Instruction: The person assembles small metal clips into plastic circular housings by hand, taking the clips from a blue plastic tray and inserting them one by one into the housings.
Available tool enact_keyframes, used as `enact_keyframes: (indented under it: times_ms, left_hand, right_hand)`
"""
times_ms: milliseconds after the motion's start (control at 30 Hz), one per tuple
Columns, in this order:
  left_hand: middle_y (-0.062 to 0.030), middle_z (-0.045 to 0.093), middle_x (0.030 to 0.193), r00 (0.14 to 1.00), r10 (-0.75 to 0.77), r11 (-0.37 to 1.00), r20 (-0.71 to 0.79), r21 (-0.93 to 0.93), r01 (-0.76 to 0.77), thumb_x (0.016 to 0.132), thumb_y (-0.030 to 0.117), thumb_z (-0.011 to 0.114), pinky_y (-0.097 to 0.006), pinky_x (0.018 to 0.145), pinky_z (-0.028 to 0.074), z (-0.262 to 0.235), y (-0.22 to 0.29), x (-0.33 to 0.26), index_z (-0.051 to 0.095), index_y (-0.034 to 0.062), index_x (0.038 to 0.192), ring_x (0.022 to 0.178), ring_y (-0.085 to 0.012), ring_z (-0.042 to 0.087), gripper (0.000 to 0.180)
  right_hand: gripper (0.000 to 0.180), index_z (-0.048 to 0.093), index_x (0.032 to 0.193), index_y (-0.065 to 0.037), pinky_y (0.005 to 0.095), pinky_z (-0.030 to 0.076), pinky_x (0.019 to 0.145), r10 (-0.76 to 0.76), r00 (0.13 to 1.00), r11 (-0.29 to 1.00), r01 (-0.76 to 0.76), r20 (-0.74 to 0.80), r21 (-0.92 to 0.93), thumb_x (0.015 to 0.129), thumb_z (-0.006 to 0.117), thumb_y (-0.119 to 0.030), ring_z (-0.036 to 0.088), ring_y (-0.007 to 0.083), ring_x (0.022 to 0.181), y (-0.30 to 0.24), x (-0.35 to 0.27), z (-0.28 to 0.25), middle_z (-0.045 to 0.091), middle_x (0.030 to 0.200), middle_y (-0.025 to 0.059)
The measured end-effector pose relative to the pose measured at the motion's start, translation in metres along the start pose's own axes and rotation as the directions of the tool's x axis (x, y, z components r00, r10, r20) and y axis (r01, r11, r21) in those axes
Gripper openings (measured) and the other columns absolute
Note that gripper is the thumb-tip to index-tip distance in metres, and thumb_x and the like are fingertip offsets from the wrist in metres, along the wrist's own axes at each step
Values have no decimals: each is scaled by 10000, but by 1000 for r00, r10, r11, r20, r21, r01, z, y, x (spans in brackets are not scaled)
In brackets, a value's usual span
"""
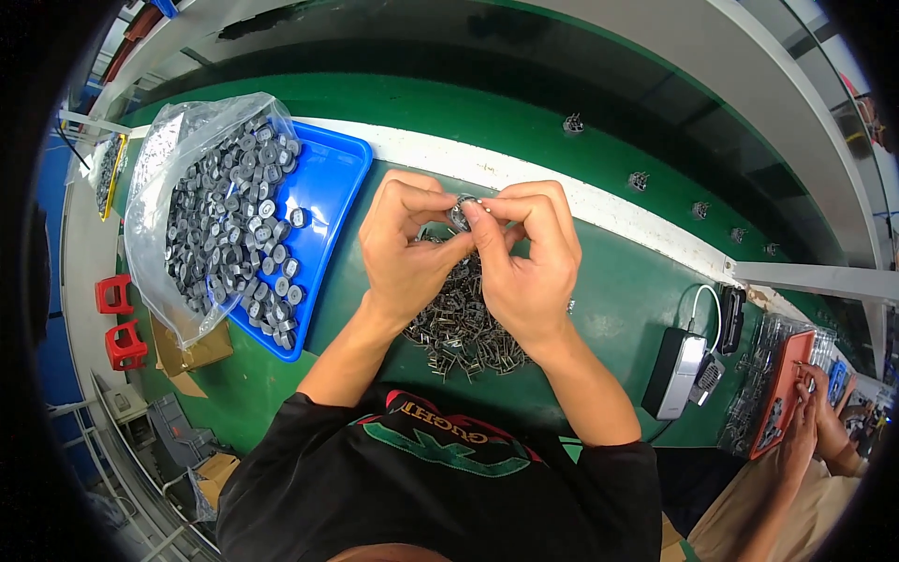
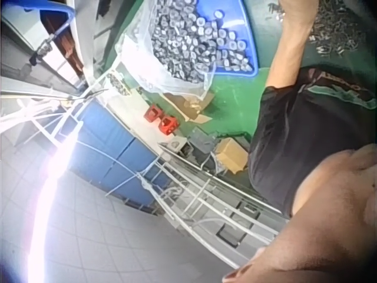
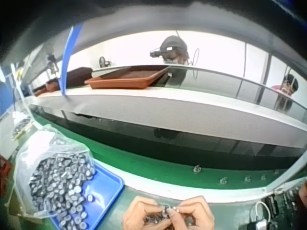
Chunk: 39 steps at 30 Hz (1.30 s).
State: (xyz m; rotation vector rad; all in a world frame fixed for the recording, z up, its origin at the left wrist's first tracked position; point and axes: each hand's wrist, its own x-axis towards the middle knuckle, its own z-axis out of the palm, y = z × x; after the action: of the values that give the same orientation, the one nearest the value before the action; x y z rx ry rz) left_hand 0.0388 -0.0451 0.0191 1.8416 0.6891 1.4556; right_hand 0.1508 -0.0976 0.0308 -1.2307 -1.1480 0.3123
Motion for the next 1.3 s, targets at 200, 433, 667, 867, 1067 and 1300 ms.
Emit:
enact_keyframes:
  times_ms: [200, 433, 667, 867, 1067, 1300]
  left_hand:
    - [-55, 533, 1030, 822, -474, 676, 316, -468, 569, 767, -122, 705, -246, 839, 556, -9, 2, 10, 606, -63, 1185, 958, -123, 597, 434]
    - [-103, 722, 803, 860, -489, 872, 148, 108, 477, 796, 118, 738, -267, 697, 534, -15, -71, 51, 720, -11, 987, 743, -135, 684, 231]
    - [-195, 695, 855, 900, -424, 680, 104, 693, 240, 764, 215, 750, -419, 780, 546, 17, -136, 93, 723, -1, 857, 849, -342, 682, 237]
    - [-171, 654, 938, 969, -239, 645, 59, 756, 113, 827, 284, 690, -438, 780, 519, -13, -113, 72, 731, 69, 934, 870, -366, 636, 244]
    - [-139, 653, 963, 861, -473, 337, 186, 941, -18, 718, 89, 666, -401, 865, 490, -149, -45, 29, 686, 62, 1011, 949, -333, 614, 295]
    - [-152, 653, 964, 818, -504, 327, 276, 938, -115, 677, 20, 684, -419, 855, 511, -186, -55, -1, 701, 59, 1005, 906, -336, 620, 331]
  right_hand:
    - [107, 676, 909, 25, 254, 487, 579, -70, 996, 995, 73, 50, -72, 808, 709, 39, 588, 150, 702, 16, 8, -8, 608, 851, 89]
    - [221, 677, 1059, -26, 322, 510, 668, 285, 814, 924, -92, 507, -372, 845, 639, -65, 637, 227, 743, 30, 28, -33, 625, 869, 102]
    - [222, 691, 1033, -41, 363, 499, 781, 449, 606, 858, -89, 656, -505, 820, 640, -77, 631, 308, 875, 45, 23, -30, 634, 908, 131]
    - [217, 711, 980, -21, 374, 480, 739, 328, 700, 877, 23, 634, -479, 801, 592, 11, 610, 303, 788, 60, 19, -38, 632, 897, 134]
    - [162, 683, 954, 19, 301, 465, 666, 359, 732, 914, -149, 579, -378, 796, 667, -11, 564, 172, 702, 54, 23, -36, 590, 847, 89]
    - [124, 681, 900, 14, 247, 445, 627, 369, 837, 925, -288, 404, -248, 783, 724, 14, 535, 106, 696, 48, 22, -27, 616, 856, 48]
